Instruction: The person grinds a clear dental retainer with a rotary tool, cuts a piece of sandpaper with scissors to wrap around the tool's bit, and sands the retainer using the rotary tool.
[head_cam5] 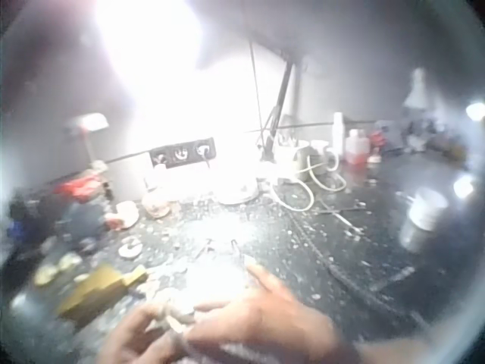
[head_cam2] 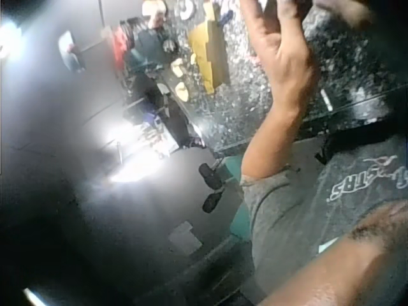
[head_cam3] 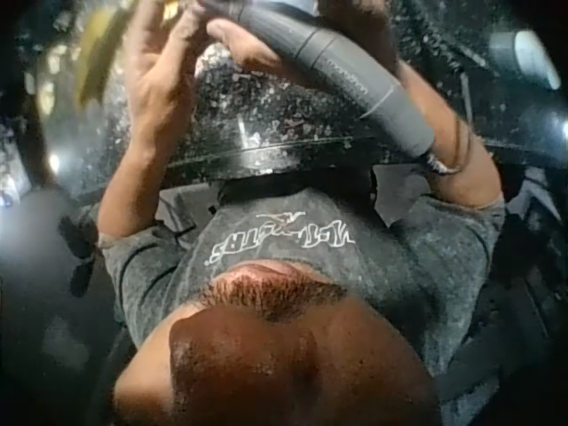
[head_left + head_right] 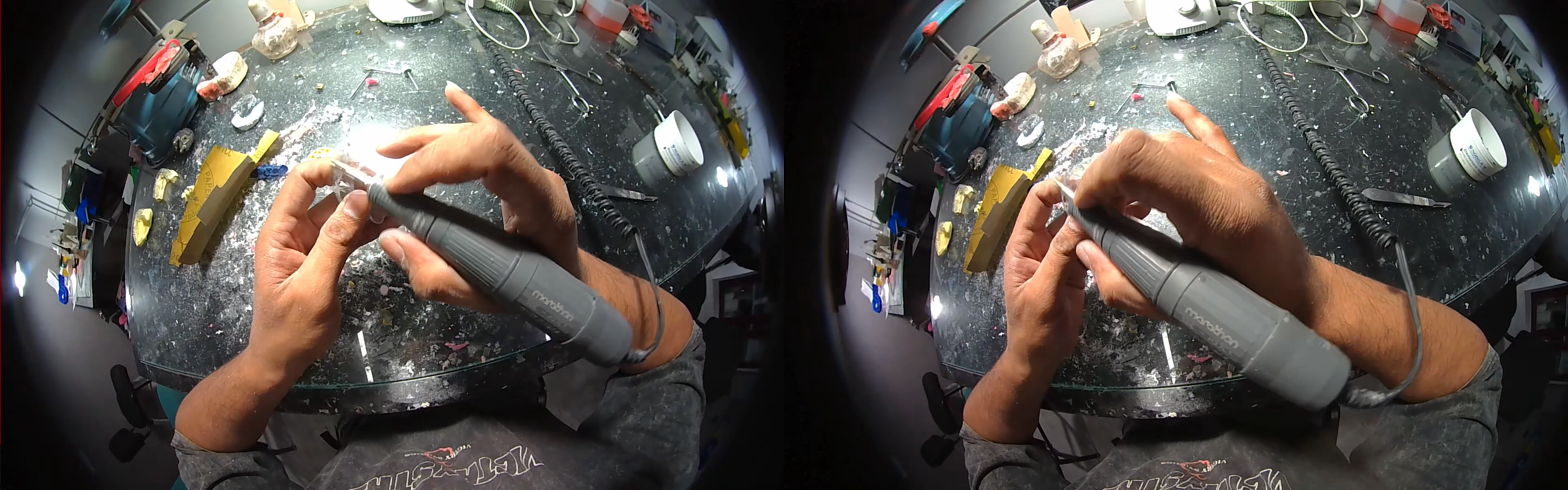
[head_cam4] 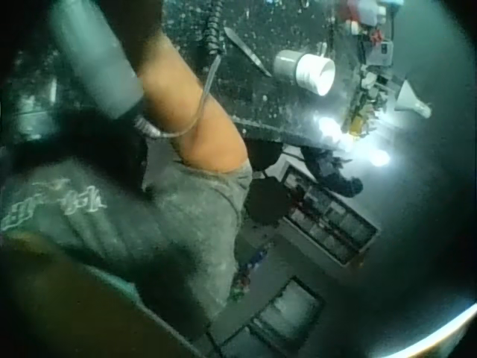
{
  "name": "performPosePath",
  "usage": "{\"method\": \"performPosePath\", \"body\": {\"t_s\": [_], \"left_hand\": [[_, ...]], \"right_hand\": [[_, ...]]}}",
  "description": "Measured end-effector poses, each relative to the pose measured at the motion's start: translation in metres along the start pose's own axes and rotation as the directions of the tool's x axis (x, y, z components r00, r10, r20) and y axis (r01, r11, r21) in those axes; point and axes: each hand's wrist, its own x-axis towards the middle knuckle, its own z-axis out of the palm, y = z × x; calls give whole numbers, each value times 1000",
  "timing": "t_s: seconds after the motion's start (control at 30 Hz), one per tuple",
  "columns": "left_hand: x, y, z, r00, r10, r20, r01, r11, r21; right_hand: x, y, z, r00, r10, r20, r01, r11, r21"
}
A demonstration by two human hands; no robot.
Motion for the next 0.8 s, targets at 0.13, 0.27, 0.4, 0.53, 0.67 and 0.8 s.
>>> {"method": "performPosePath", "body": {"t_s": [0.13, 0.27, 0.4, 0.53, 0.67, 0.8], "left_hand": [[1, -2, -4, 997, 55, 51, -57, 997, 44], [0, -5, -8, 998, 56, 26, -57, 998, 35], [0, -6, -8, 994, 107, 28, -109, 991, 73], [0, -4, -5, 995, 96, 31, -98, 991, 88], [0, 1, -4, 998, 24, 59, -24, 1000, 5], [0, 3, -4, 996, -48, 82, 53, 996, -65]], "right_hand": [[0, 1, -1, 999, -33, 13, 33, 999, 32], [0, 3, 0, 998, -68, 17, 67, 995, 70], [2, -4, -1, 996, 72, -43, -68, 994, 90], [0, 2, -1, 999, -46, 4, 45, 997, 65], [0, 3, -1, 998, -57, 11, 56, 997, 58], [0, -2, -2, 1000, -9, 14, 8, 1000, 19]]}}
